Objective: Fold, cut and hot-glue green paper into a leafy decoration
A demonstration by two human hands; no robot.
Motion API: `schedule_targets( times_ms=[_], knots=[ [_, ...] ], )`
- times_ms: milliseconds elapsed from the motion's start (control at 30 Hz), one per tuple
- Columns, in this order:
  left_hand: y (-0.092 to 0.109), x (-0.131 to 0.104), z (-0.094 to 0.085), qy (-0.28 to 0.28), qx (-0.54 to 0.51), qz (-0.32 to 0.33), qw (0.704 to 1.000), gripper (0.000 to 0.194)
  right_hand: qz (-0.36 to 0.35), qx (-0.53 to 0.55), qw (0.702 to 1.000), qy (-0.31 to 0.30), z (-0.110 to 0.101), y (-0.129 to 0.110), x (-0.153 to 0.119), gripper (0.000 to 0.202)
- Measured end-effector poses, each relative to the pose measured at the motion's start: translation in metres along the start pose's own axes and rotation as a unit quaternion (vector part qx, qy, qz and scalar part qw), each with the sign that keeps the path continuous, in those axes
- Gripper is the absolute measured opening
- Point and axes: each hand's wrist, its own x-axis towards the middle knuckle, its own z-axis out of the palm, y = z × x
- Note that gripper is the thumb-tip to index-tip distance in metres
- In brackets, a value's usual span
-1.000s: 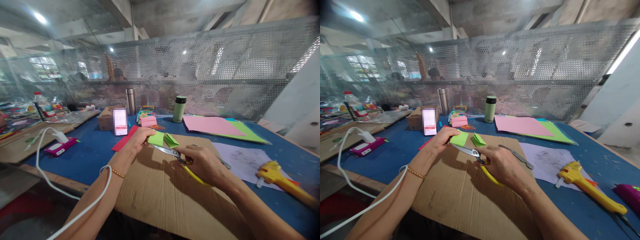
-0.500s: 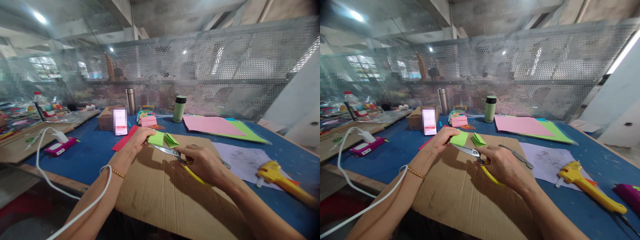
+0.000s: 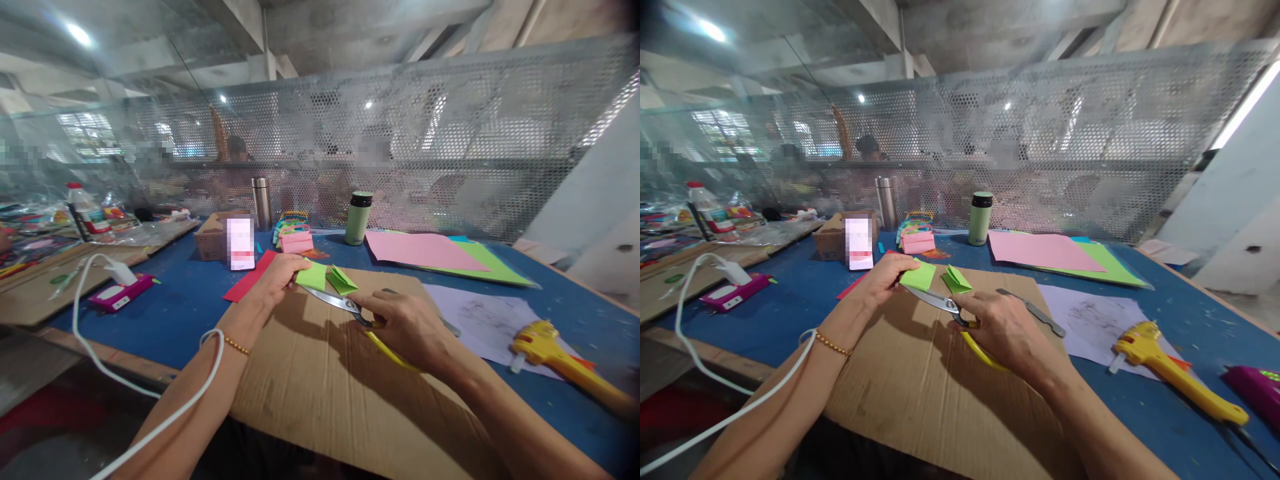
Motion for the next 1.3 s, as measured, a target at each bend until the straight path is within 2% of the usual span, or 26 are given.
schedule_targets(
  times_ms=[200, 300, 600, 800, 1000, 1300],
  knots=[
    [0.003, -0.002, 0.002, 0.022, -0.031, -0.024, 0.999, 0.013, -0.010, 0.006, 1.000, 0.016, 0.004, 0.000, -0.003, 0.022],
    [0.003, -0.003, 0.003, 0.030, -0.052, -0.029, 0.998, 0.015, -0.008, 0.021, 1.000, 0.021, 0.005, 0.000, -0.003, 0.019],
    [0.011, 0.001, -0.007, 0.058, -0.149, -0.060, 0.985, 0.018, 0.037, 0.042, 0.998, -0.001, -0.007, 0.010, 0.001, 0.033],
    [0.017, 0.000, -0.012, 0.032, -0.210, -0.080, 0.974, 0.030, 0.062, 0.064, 0.996, -0.011, -0.013, 0.012, 0.001, 0.034],
    [0.018, -0.003, -0.007, 0.018, -0.228, -0.086, 0.970, 0.029, 0.079, 0.069, 0.994, -0.011, -0.012, 0.010, 0.001, 0.038],
    [0.018, -0.003, -0.006, 0.041, -0.221, -0.107, 0.968, 0.035, 0.067, 0.064, 0.996, 0.002, -0.011, 0.010, 0.000, 0.040]
  ],
)
